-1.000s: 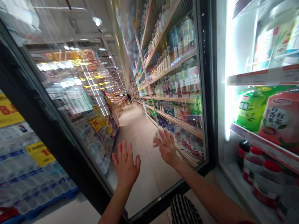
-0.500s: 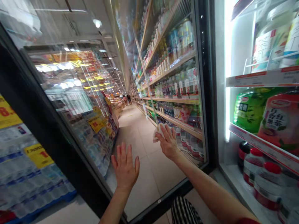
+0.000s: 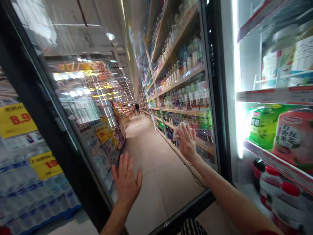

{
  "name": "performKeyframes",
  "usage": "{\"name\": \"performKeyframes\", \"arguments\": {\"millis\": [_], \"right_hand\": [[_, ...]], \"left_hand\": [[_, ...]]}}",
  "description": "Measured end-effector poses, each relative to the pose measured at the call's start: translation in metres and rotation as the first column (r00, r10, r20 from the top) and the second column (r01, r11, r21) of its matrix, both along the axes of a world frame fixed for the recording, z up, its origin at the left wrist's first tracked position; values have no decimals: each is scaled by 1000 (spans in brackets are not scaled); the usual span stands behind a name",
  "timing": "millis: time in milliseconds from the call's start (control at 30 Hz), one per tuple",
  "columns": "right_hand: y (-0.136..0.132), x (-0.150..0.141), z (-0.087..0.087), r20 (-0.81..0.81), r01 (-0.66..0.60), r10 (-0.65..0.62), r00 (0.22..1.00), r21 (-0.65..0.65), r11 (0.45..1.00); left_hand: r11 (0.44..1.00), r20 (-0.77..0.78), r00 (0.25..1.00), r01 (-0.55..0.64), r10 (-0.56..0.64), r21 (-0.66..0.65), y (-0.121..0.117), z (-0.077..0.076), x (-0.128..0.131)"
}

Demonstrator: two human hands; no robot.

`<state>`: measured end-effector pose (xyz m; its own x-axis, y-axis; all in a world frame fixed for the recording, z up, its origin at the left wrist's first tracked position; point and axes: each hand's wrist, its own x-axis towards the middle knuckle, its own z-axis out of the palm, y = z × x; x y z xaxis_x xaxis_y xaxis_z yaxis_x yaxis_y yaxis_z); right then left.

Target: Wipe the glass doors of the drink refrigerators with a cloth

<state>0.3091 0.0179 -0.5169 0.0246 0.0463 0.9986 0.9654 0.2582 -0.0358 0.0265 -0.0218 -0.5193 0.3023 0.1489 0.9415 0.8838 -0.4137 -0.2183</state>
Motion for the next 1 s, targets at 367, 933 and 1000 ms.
{"name": "performKeyframes", "arguments": {"millis": [367, 933, 1000], "right_hand": [[2, -39, 38, 120, -36, 35, 992, 7, 999], [5, -36, 81, 65, -27, 25, 998, 24, 999], [10, -11, 92, -212, 19, -1, 977, 87, 996]], "left_hand": [[996, 5, 999, -51, 51, 76, 11, 41, -12], [996, 16, 997, -78, 78, 46, 4, 76, -36], [995, 5, 997, -82, 82, 58, 2, 76, -37]]}}
